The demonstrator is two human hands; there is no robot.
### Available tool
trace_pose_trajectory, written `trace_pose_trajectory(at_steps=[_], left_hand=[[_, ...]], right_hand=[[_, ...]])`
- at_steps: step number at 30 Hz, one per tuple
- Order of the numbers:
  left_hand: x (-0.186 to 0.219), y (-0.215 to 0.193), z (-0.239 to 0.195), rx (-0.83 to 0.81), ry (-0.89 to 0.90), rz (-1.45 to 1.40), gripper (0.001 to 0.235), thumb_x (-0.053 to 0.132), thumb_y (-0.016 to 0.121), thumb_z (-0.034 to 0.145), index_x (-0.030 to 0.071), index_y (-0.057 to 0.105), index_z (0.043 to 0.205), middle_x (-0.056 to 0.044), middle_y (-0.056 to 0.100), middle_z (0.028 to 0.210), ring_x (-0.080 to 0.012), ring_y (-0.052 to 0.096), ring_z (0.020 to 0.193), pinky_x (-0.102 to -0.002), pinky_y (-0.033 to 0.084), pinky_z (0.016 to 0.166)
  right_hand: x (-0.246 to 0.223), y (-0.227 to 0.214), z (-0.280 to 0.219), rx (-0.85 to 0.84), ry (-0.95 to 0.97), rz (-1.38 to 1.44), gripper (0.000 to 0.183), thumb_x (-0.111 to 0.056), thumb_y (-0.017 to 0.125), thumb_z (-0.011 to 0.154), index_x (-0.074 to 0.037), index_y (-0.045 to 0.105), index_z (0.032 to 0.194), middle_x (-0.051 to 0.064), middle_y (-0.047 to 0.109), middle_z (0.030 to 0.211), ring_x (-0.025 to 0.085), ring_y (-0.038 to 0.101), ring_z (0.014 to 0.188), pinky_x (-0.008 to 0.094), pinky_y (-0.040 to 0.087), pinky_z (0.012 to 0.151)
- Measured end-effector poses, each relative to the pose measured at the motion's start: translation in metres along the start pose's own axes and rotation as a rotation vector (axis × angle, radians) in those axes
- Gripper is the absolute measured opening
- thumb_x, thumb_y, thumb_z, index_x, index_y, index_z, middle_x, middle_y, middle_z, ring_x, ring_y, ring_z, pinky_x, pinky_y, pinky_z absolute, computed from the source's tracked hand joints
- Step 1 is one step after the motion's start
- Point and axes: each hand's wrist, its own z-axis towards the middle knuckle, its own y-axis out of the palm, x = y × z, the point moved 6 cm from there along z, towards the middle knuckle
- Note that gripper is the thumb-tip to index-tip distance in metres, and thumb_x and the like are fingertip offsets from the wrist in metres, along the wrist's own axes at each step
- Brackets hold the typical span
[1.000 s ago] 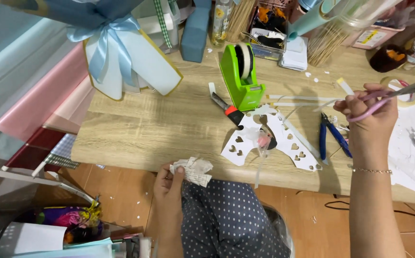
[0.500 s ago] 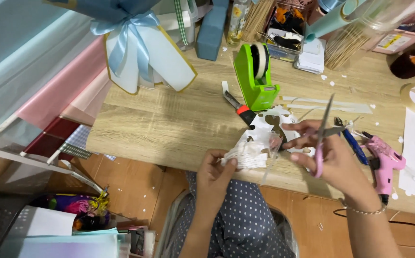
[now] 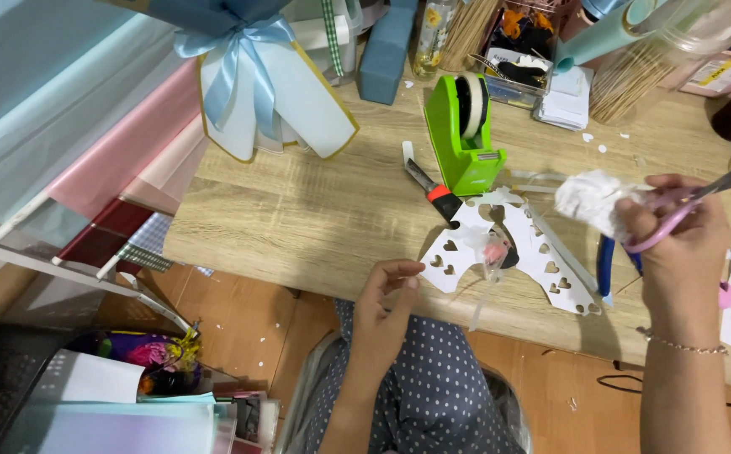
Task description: Cutting out paper heart shapes and assembling them into a decoration using scissors and a hot glue gun.
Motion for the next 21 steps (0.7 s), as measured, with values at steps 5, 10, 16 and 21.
trace_pose_trajectory(at_steps=[5,10,16,21], left_hand=[[-0.006,0.003,0.003,-0.018,-0.036,0.025,0.018,0.024,0.060,0.098,0.016,0.070,0.110,0.001,0.073,0.115,-0.0130,0.066,0.110,-0.028,0.050,0.094],[0.000,0.034,0.010,-0.167,0.013,0.177,0.025,0.035,0.057,0.099,0.017,0.069,0.111,0.003,0.074,0.116,-0.0109,0.065,0.094,-0.025,0.052,0.074],[0.009,0.062,0.010,-0.253,0.047,0.355,0.028,0.032,0.054,0.097,0.016,0.065,0.117,0.005,0.069,0.121,-0.0132,0.062,0.105,-0.031,0.050,0.079],[0.013,0.060,0.007,-0.252,-0.007,0.309,0.026,0.033,0.053,0.098,0.016,0.063,0.114,0.004,0.070,0.116,-0.0120,0.063,0.103,-0.031,0.053,0.082]], right_hand=[[0.010,-0.014,0.015,-0.092,-0.222,-0.184,0.038,-0.008,0.070,0.104,-0.006,0.043,0.130,0.017,0.053,0.133,0.019,0.051,0.108,0.035,0.046,0.102],[0.010,-0.006,0.007,-0.114,-0.190,-0.127,0.042,-0.003,0.068,0.102,-0.008,0.038,0.132,0.019,0.046,0.142,0.026,0.057,0.111,0.035,0.049,0.099],[0.026,-0.025,0.020,0.073,-0.178,-0.217,0.041,0.002,0.070,0.103,-0.011,0.045,0.132,0.010,0.059,0.110,0.016,0.057,0.089,0.027,0.050,0.076],[0.028,-0.027,0.025,0.101,-0.090,-0.134,0.038,0.005,0.055,0.093,-0.008,0.045,0.128,0.009,0.054,0.101,0.020,0.054,0.065,0.030,0.055,0.057]])
